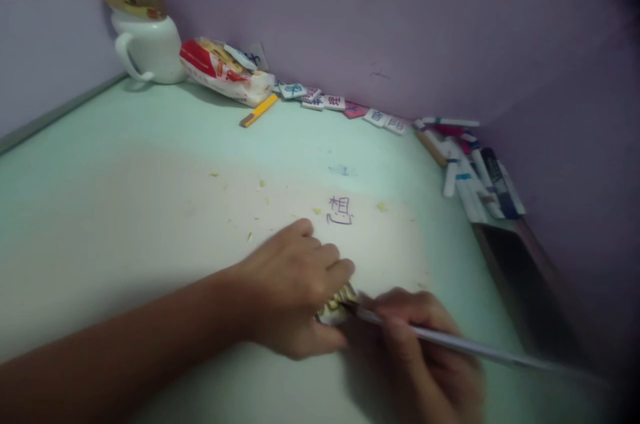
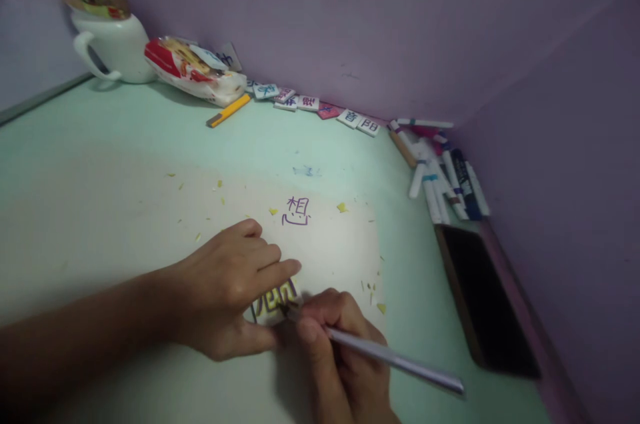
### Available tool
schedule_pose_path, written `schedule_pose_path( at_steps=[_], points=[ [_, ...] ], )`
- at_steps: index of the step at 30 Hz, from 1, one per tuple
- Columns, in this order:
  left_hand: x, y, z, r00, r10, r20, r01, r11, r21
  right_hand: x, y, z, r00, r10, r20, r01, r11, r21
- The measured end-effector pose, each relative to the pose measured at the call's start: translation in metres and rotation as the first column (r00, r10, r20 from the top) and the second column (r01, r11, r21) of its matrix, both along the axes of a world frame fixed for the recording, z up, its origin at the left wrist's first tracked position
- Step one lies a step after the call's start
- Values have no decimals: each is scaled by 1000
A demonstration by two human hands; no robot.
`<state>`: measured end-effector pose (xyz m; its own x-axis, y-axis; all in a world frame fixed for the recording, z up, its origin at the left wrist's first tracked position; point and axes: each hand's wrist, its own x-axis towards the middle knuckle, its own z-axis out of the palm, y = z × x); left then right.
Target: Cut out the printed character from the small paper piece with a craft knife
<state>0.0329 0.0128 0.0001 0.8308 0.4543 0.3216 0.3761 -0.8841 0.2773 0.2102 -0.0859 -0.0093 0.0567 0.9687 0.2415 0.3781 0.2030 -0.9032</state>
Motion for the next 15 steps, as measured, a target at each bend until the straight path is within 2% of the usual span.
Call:
schedule_pose_path(
  at_steps=[4,8,12,15],
  points=[
    [0,1,1,1000,-5,-6,5,1000,-5,-1,1,3,998,30,63,-32,999,42],
    [-1,0,1,1000,-5,-9,5,1000,-5,-1,3,2,997,15,73,-16,1000,8],
    [-1,0,1,1000,-4,2,4,1000,0,-3,3,-1,994,0,-109,-6,999,-54],
    [0,0,1,1000,1,6,-1,1000,-2,-4,1,-3,962,-69,-265,29,988,-152]
  ],
)
